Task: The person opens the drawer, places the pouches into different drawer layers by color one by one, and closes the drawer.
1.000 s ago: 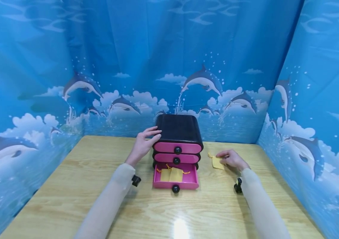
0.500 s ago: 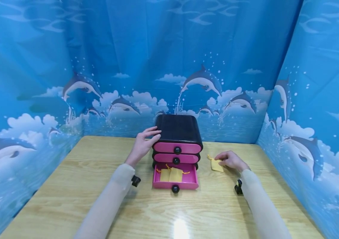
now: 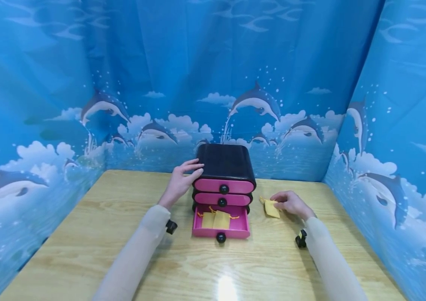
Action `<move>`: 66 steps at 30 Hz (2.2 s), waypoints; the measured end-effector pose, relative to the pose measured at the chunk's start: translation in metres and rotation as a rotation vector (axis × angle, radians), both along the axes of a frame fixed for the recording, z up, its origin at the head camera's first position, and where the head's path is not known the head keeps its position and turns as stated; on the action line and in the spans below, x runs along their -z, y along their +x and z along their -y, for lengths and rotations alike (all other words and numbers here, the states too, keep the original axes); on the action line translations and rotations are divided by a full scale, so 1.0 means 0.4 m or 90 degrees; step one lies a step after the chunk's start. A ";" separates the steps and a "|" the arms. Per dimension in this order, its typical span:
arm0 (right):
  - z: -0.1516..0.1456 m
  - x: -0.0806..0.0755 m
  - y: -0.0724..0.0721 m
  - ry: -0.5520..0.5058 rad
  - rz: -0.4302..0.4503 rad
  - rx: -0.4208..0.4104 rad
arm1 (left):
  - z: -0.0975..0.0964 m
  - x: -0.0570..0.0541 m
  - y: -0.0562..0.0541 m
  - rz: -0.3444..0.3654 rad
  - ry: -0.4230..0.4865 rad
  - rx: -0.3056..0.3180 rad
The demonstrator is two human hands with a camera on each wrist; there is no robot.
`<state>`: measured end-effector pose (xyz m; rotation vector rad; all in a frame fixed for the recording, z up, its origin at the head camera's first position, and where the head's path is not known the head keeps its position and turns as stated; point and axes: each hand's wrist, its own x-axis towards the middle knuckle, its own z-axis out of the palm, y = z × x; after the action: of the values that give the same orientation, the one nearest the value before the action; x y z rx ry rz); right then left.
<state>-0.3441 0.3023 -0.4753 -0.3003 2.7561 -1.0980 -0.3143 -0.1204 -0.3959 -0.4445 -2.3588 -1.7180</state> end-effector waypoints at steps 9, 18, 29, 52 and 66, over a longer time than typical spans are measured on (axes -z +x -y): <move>0.000 -0.014 0.022 -0.056 -0.013 -0.024 | -0.003 -0.003 -0.002 -0.007 -0.004 -0.005; 0.016 -0.036 0.052 -0.093 -0.023 -0.063 | -0.002 -0.002 -0.004 -0.003 -0.004 -0.005; 0.038 -0.058 0.076 -0.103 -0.015 -0.119 | 0.000 0.001 -0.001 0.008 0.001 0.002; 0.111 -0.093 0.100 -0.077 -0.016 -0.144 | -0.002 -0.001 -0.002 0.008 0.005 0.004; 0.153 -0.083 0.117 -0.152 -0.085 -0.129 | -0.002 -0.002 0.001 0.000 0.001 0.003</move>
<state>-0.2974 0.2409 -0.4422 -0.6911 2.6296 -1.3961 -0.3140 -0.1196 -0.3950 -0.4500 -2.3580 -1.7220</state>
